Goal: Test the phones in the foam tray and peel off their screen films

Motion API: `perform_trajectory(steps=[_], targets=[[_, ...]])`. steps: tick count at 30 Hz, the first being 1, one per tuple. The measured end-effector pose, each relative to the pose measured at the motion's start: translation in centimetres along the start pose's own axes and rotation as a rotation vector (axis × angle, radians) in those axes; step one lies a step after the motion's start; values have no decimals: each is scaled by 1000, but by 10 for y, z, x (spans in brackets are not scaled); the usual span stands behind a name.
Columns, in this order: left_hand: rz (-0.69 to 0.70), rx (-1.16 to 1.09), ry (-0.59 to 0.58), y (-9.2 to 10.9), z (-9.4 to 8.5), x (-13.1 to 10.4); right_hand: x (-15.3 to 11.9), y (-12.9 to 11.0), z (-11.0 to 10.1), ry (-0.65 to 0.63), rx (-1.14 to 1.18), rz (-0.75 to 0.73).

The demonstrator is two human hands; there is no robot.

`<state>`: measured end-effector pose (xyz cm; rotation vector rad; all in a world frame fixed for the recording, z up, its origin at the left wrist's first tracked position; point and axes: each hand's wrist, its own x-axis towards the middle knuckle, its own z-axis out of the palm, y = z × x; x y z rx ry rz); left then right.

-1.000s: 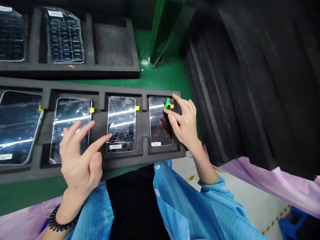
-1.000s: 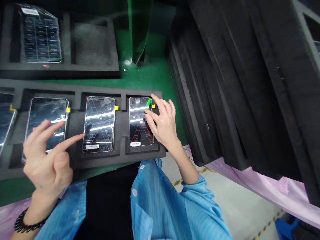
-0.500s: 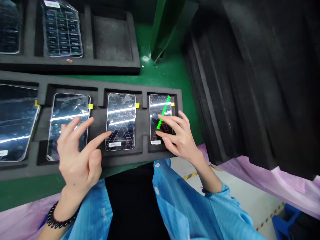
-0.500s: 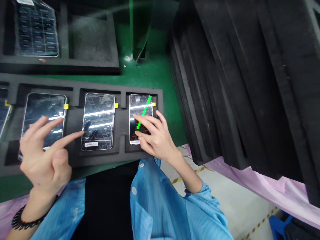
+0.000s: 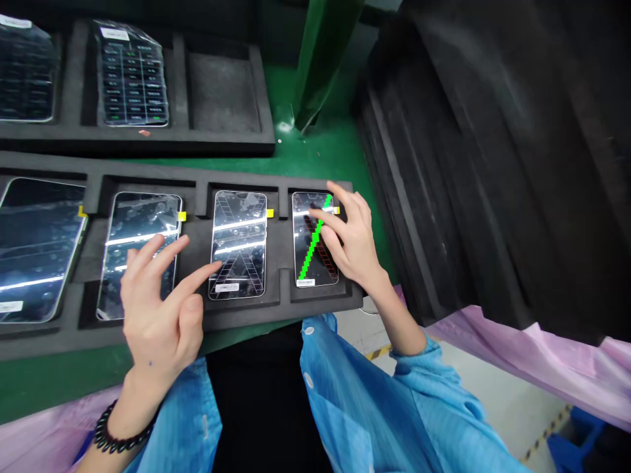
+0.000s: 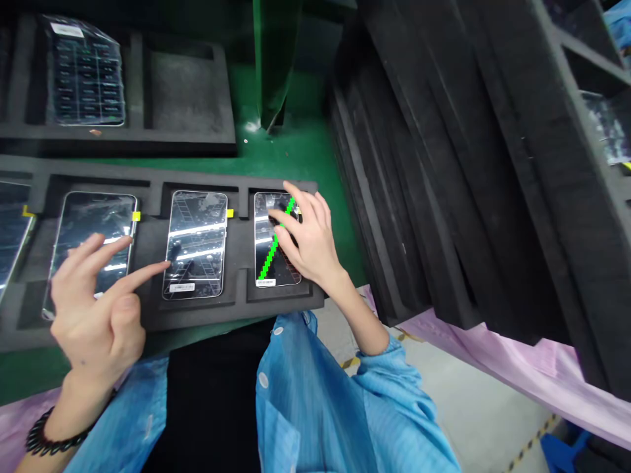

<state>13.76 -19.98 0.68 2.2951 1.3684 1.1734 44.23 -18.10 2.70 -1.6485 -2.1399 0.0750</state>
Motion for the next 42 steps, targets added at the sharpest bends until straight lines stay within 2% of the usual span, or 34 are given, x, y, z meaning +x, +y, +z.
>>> perform_trajectory(steps=[5, 11, 22, 35, 39, 42], targets=[[4, -7, -3, -1, 1, 0, 34, 4, 13, -91, -133, 6], [-3, -13, 3, -2, 2, -2, 37, 0, 14, -135, -176, -33], [0, -21, 9, -3, 2, -2, -3, -8, -1, -68, -188, -75], [31, -7, -7, -2, 0, 0, -55, -21, -21, -76, -173, -59], [131, -124, -71, -4, -8, 4, -70, -25, -29, -74, -176, -54], [244, -154, -200, -11, -20, 4, -81, -29, -35, -79, -171, -59]])
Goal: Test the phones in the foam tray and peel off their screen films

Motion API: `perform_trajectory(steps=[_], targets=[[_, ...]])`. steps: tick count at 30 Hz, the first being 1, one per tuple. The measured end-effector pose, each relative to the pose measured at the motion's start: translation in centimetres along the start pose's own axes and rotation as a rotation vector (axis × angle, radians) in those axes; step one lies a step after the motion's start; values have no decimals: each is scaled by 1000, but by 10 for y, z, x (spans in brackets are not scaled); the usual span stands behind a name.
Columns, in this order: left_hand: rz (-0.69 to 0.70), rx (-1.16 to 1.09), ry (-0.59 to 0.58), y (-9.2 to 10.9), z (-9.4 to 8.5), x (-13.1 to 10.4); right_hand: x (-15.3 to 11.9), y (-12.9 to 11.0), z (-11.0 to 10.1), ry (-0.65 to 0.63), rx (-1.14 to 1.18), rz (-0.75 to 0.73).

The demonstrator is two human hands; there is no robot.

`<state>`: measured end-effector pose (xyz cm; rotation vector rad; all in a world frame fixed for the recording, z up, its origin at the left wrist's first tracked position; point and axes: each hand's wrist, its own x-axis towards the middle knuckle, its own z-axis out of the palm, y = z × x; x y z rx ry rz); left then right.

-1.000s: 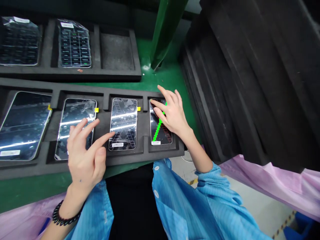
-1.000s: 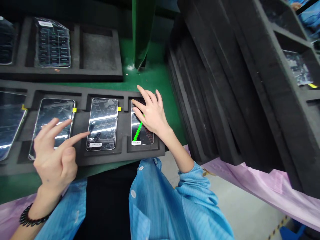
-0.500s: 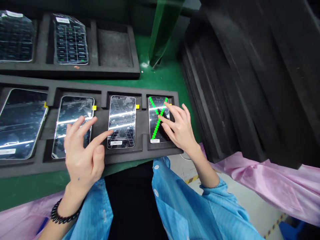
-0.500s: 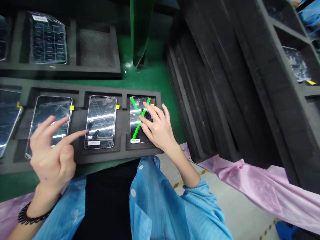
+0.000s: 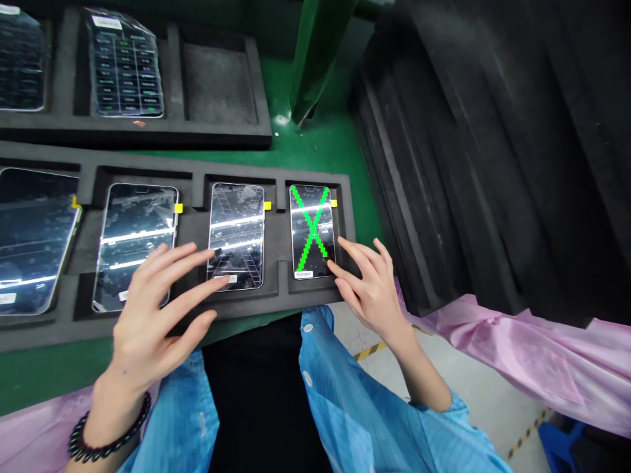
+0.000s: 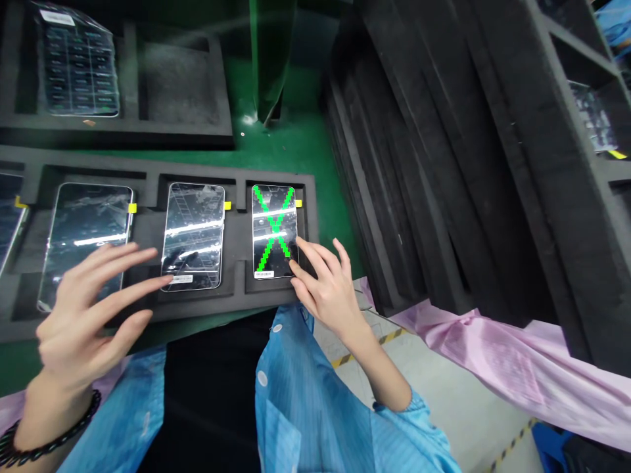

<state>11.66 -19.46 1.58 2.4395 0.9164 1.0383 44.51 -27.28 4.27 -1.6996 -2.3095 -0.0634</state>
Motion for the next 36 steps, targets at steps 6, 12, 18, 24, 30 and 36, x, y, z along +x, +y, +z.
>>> perform_trajectory(steps=[6, 12, 18, 24, 30, 36], targets=[[29, 196, -71, -15, -25, -27, -8, 3, -14, -15, 60, -16], [74, 333, -68, -15, -24, -32, 28, 9, -18, 90, 96, -7], [21, 260, 14, 4, -8, -31, 96, -4, -2, -15, 91, -73], [-48, 228, 51, 29, 10, -36, 131, -9, 19, -150, 32, -119], [-35, 240, 53, 29, 10, -36, 140, -5, 32, -204, -8, -111], [-37, 250, 57, 27, 11, -36, 138, -10, 30, -213, -10, -181]])
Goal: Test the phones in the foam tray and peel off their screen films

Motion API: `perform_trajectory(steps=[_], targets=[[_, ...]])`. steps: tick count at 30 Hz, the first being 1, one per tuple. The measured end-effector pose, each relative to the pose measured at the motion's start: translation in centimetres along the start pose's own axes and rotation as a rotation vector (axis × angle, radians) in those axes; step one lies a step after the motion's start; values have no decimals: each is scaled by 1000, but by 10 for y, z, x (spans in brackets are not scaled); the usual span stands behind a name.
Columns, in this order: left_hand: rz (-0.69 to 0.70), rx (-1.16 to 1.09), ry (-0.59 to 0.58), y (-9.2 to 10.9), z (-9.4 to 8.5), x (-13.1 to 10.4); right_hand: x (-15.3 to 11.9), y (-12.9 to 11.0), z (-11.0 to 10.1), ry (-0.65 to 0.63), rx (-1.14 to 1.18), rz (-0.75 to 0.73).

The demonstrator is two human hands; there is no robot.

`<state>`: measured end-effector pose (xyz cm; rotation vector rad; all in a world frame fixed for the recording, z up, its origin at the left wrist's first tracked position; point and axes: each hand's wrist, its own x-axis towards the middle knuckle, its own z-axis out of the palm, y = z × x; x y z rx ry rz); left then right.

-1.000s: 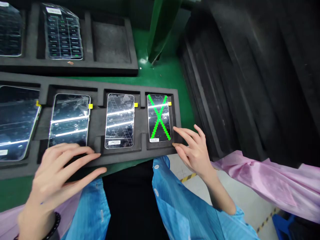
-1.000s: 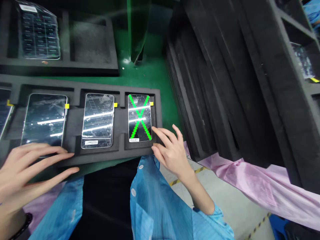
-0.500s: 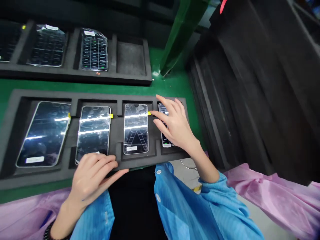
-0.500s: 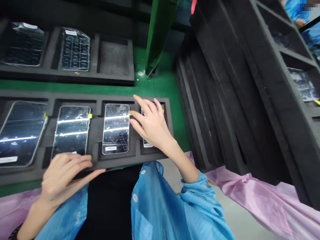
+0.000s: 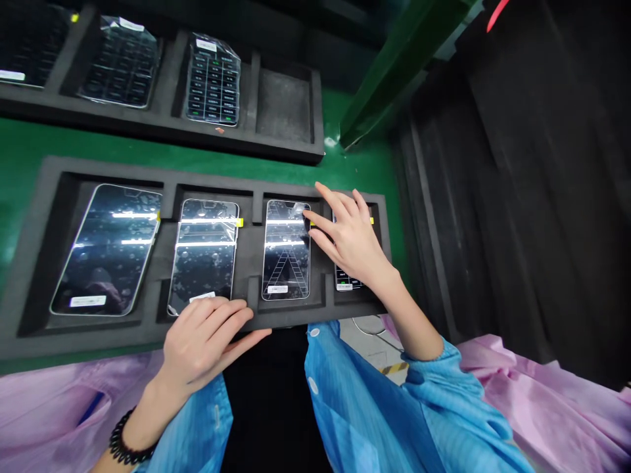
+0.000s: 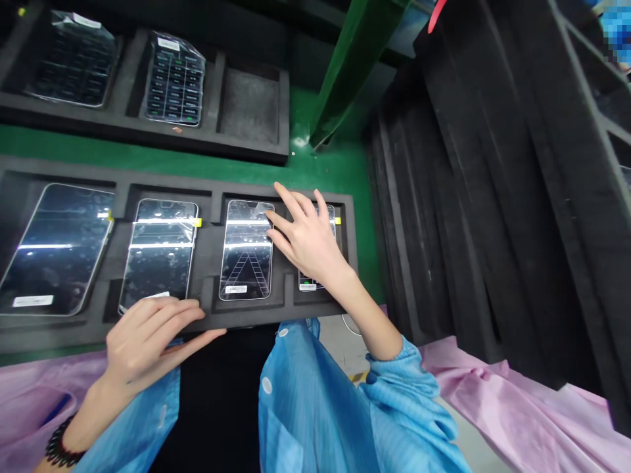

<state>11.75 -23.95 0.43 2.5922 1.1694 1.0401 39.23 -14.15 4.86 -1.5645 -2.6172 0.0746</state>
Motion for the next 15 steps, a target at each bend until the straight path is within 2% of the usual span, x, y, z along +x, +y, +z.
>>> perform_trajectory(steps=[15], targets=[[20, 17, 5, -2, 2, -4, -20, -34, -6, -77, 68, -181]])
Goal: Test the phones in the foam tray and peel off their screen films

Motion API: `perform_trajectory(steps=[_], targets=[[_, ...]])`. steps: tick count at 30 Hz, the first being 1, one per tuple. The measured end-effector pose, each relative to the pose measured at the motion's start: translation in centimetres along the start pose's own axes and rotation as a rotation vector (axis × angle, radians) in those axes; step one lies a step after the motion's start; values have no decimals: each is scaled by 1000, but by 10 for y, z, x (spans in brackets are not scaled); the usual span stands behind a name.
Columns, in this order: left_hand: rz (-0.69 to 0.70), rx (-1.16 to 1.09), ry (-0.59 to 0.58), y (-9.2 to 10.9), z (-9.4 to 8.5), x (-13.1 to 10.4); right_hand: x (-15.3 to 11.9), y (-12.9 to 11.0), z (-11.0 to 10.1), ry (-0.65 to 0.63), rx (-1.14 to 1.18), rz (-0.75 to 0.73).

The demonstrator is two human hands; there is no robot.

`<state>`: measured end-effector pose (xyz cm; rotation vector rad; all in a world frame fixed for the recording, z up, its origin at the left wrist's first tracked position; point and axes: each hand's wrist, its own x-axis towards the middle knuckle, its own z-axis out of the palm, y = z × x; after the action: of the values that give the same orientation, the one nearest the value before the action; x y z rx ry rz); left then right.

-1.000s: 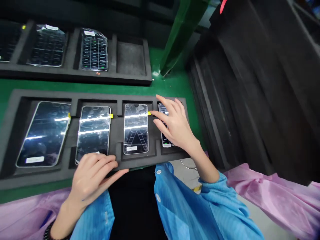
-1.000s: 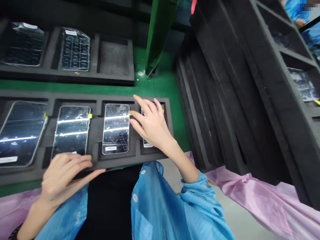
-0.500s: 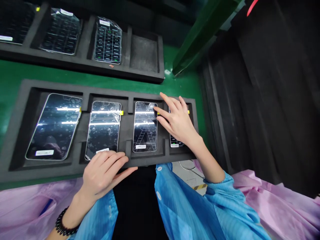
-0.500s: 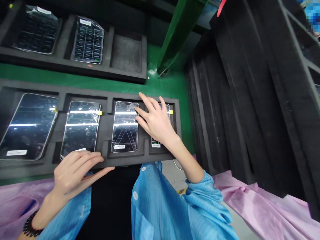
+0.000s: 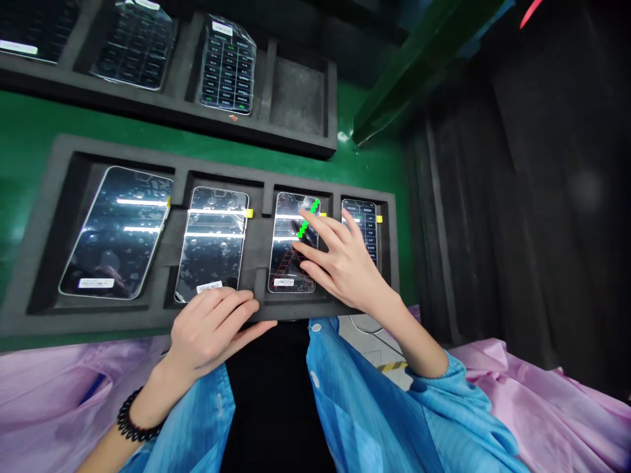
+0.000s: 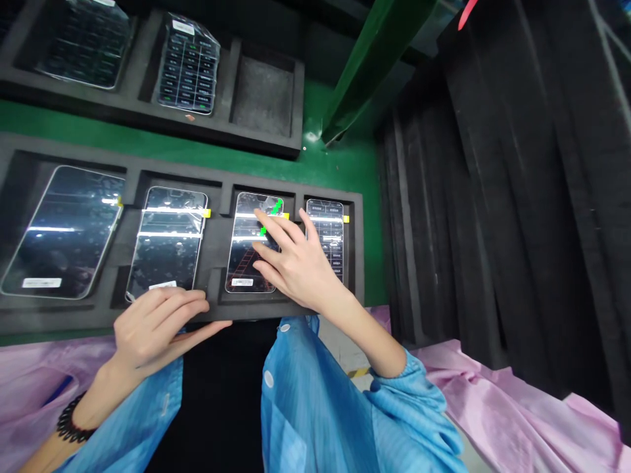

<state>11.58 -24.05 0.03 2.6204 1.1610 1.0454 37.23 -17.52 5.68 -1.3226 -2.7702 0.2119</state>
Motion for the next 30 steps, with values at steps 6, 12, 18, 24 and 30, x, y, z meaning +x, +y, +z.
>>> perform_trajectory(steps=[6, 12, 18, 24, 30], targets=[[12, 6, 7, 0, -1, 2, -6, -17, 4, 42, 34, -102], [19, 8, 11, -1, 1, -1, -11, -40, 7, 7, 117, -194], [21, 14, 12, -1, 0, -1, 2, -27, 0, 62, 183, -197], [15, 21, 16, 0, 1, 1, 48, 11, -3, 89, -20, 162], [9, 30, 5, 0, 2, -1, 73, 13, 5, 17, -95, 137]])
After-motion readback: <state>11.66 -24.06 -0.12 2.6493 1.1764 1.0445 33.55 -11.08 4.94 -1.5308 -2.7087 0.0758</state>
